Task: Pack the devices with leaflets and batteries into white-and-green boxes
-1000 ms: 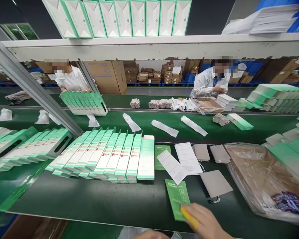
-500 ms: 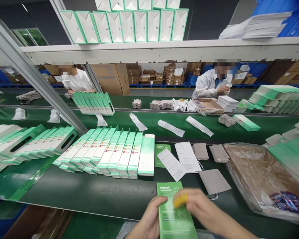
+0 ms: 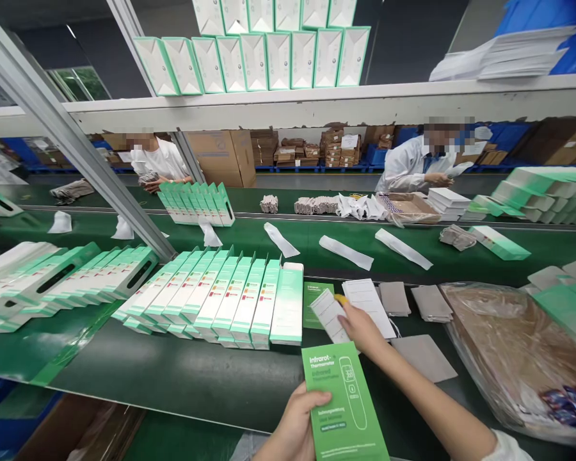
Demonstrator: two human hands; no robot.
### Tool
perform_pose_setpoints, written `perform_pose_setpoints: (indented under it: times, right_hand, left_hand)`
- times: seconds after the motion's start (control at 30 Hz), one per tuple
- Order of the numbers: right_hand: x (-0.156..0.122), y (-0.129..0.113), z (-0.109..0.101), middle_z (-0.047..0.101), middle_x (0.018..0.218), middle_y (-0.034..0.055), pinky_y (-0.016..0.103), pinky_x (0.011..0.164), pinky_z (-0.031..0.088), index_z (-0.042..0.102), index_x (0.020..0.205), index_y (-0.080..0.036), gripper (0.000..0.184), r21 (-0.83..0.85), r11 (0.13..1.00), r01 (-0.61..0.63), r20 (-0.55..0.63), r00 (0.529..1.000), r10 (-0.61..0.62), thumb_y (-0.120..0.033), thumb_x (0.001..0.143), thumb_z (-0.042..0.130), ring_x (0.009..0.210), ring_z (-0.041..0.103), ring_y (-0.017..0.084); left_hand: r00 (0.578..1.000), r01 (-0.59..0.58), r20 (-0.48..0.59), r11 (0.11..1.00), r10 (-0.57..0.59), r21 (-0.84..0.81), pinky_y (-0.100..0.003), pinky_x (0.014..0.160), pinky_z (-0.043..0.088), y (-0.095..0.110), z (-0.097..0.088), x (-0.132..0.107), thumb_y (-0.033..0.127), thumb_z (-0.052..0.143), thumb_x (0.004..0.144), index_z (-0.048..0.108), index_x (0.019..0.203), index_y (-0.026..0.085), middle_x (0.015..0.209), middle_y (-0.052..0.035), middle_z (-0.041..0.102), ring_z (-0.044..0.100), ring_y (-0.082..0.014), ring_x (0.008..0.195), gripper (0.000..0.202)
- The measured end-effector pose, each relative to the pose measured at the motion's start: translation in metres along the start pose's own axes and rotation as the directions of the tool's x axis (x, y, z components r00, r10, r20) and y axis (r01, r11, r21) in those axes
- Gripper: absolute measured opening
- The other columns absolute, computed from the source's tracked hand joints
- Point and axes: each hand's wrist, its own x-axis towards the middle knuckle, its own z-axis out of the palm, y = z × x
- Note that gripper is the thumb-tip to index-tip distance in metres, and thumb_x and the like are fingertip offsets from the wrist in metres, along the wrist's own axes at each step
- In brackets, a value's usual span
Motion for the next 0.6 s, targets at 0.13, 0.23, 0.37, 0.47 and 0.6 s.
perform_pose_setpoints:
  times: [0.13, 0.23, 0.37, 0.47, 0.6]
  right_hand:
    - [-0.036, 0.009, -0.051, 0.07, 0.104, 0.0088, 0.034, 0.065, 0.055, 0.03, 0.143, -0.021, 0.054, 0.499, 0.86, -0.11, -0.13, 0.971, 0.2, -0.041, 0.095, 0.042, 0.08, 0.07, 0.024]
    - [-0.079, 0.0, -0.049, 0.072, 0.095, 0.0046, 0.035, 0.052, 0.055, 0.04, 0.133, -0.027, 0.063, 0.836, 0.525, -0.159, -0.074, 0.916, 0.394, -0.051, 0.08, 0.063, 0.064, 0.069, 0.024]
    - [-0.12, -0.013, 0.0, 0.067, 0.074, 0.0039, 0.036, 0.056, 0.053, 0.058, 0.087, -0.022, 0.024, 0.57, 0.804, -0.17, -0.138, 0.945, 0.297, -0.046, 0.087, 0.052, 0.065, 0.066, 0.024]
    - [-0.127, -0.01, 0.02, 0.065, 0.073, 0.006, 0.041, 0.063, 0.051, 0.06, 0.084, -0.022, 0.021, 0.14, 0.989, -0.047, -0.254, 0.964, 0.082, -0.04, 0.089, 0.05, 0.07, 0.062, 0.026]
    - [-0.114, -0.003, 0.003, 0.066, 0.105, 0.0145, 0.049, 0.074, 0.051, 0.053, 0.125, -0.019, 0.038, -0.17, 0.981, 0.092, -0.358, 0.922, -0.149, -0.037, 0.091, 0.052, 0.093, 0.061, 0.032]
  left_hand:
    - [1.0, -0.003, 0.021, 1.0, 0.003, 0.012, -0.048, 0.088, 0.05, 0.001, 0.008, 0.008, 0.012, 0.069, 0.068, 0.067, 0.099, 0.009, 0.093, -0.0154, 0.076, 0.072, -0.0318, 0.085, 0.031]
    - [0.998, -0.003, 0.063, 0.997, 0.008, -0.077, -0.046, 0.094, 0.048, 0.001, 0.019, 0.018, 0.024, 0.068, 0.078, 0.067, 0.101, 0.01, 0.097, -0.0146, 0.076, 0.071, -0.0317, 0.095, 0.027]
    - [0.983, 0.038, 0.181, 0.991, -0.014, -0.129, -0.042, 0.098, 0.047, -0.001, 0.033, 0.032, 0.04, 0.061, 0.087, 0.066, 0.108, 0.008, 0.103, -0.0168, 0.075, 0.067, -0.0324, 0.106, 0.039]
    - [0.986, -0.011, 0.165, 0.998, 0.02, -0.057, -0.042, 0.098, 0.047, -0.003, 0.037, 0.039, 0.026, 0.066, 0.084, 0.064, 0.109, 0.009, 0.1, -0.0154, 0.076, 0.069, -0.031, 0.103, 0.03]
    - [0.99, -0.024, 0.142, 0.997, 0.013, 0.078, -0.044, 0.091, 0.051, -0.002, 0.033, 0.046, 0.011, 0.069, 0.076, 0.063, 0.107, 0.01, 0.097, -0.0143, 0.076, 0.072, -0.0299, 0.093, 0.031]
